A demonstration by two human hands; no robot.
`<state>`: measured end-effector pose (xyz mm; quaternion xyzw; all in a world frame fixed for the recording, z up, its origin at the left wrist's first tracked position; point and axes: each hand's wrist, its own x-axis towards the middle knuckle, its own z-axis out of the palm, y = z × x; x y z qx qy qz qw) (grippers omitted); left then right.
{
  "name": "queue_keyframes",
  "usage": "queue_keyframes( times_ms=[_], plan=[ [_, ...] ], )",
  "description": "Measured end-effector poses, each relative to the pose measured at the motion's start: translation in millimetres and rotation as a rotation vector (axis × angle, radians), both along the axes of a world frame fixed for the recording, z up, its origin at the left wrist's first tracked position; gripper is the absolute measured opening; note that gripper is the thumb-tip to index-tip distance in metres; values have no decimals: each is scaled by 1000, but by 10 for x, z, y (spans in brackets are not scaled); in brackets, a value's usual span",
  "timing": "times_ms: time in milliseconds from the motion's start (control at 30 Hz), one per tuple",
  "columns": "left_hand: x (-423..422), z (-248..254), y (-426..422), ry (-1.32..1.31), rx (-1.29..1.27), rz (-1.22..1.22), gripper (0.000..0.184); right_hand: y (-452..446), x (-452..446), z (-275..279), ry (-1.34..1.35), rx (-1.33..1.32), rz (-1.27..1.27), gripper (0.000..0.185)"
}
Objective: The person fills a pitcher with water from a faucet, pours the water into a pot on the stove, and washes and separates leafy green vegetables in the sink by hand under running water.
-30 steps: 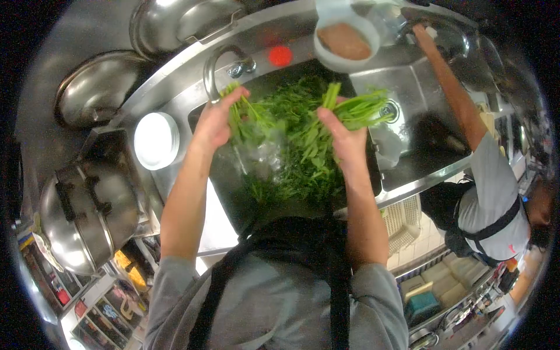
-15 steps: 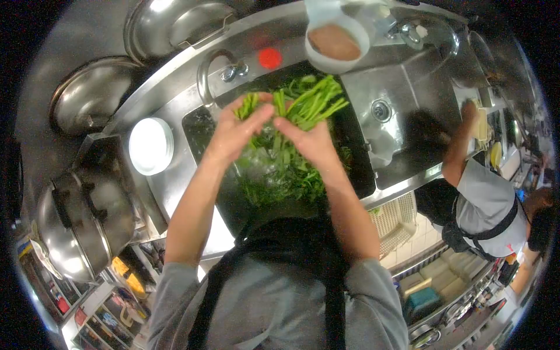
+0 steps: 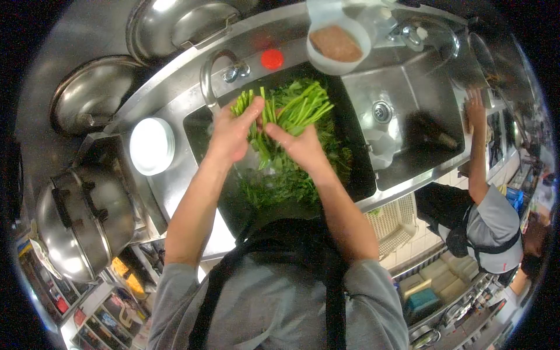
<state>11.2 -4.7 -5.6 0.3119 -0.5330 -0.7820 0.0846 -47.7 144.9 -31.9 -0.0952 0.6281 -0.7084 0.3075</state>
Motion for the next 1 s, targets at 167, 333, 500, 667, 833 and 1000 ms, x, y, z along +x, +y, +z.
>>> queue_keyframes(
  times_ms=[167,333,500,667,833,1000],
  plan=[
    [79,92,-71,-17,-17,-102,25,-2,21,103,-15,-35,77,35],
    [121,88,-84,-46,-152,-175,26,-16,44,39,-15,-13,29,33],
    [77,61,-141,-140,-120,-86,32,-23,37,49,-44,-146,154,40],
    [-12,247,-445,-516,-880,-258,36,85,109,44,-3,66,93,48],
    [76,120,-360,-245,-585,-120,35,46,94,60,-22,92,68,45],
    [87,38,-170,-128,-82,27,36,-67,117,40,43,28,76,38]
  ],
)
